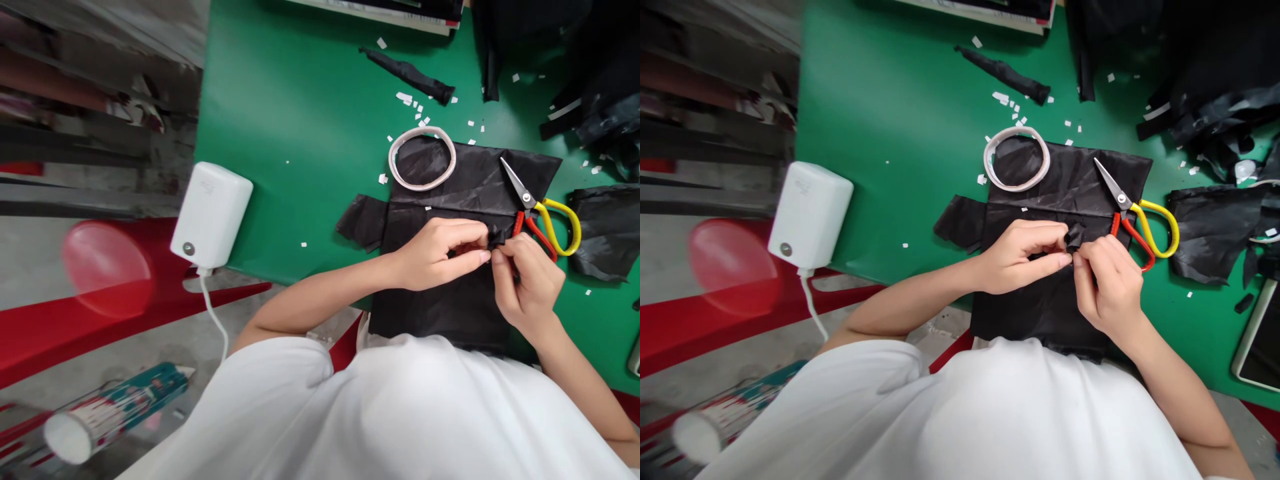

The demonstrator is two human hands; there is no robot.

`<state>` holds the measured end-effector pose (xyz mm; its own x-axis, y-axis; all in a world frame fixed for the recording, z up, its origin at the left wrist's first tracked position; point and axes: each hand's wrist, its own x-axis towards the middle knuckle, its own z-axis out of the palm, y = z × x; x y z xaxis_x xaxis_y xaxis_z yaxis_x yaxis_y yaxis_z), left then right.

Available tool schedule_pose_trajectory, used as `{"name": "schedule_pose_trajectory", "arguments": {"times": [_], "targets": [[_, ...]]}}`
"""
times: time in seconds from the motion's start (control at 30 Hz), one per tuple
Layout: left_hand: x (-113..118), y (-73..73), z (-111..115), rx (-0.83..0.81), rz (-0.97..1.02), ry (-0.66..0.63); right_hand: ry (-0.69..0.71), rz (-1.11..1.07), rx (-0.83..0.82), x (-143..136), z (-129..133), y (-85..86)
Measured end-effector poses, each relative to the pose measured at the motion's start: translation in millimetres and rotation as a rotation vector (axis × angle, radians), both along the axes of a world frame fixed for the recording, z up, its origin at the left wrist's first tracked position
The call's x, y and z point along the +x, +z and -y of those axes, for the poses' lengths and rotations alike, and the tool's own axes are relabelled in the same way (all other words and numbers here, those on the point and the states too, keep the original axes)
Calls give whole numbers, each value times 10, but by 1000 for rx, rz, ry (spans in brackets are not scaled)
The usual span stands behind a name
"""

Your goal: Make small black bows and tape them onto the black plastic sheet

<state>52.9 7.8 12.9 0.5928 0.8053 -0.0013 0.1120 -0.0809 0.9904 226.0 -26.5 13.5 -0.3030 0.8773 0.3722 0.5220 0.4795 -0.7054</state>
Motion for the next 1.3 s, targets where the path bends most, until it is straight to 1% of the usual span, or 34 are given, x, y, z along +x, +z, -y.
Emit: {"name": "schedule_pose_trajectory", "arguments": {"times": [0.1, 0.33, 0.6, 0.7, 0.83, 1.0, 1.07, 1.17, 1.3], "targets": [[1, 1, 9, -47, 40, 17, 15, 9, -3, -1, 4, -10], [-7, 14, 8, -214, 125, -35, 18, -38, -2, -7, 21, -16], [7, 19, 7, -286, 230, -55, 4, -21, 26, -10, 32, -28], [8, 14, 2, -261, 218, -47, -12, 38, 91, -15, 27, -47], [0, 1, -6, -159, 138, -36, -9, 128, 200, -8, 15, -76], [-10, -2, -8, 1, 76, -41, -13, 222, 246, 21, 12, -84], [-8, 3, -3, 29, 65, -54, -17, 241, 266, 31, 13, -79], [-4, 10, 3, -4, 69, -62, -14, 244, 296, 39, 12, -77], [-7, 12, 5, -116, 103, -74, -3, 208, 301, 41, 10, -93]]}}
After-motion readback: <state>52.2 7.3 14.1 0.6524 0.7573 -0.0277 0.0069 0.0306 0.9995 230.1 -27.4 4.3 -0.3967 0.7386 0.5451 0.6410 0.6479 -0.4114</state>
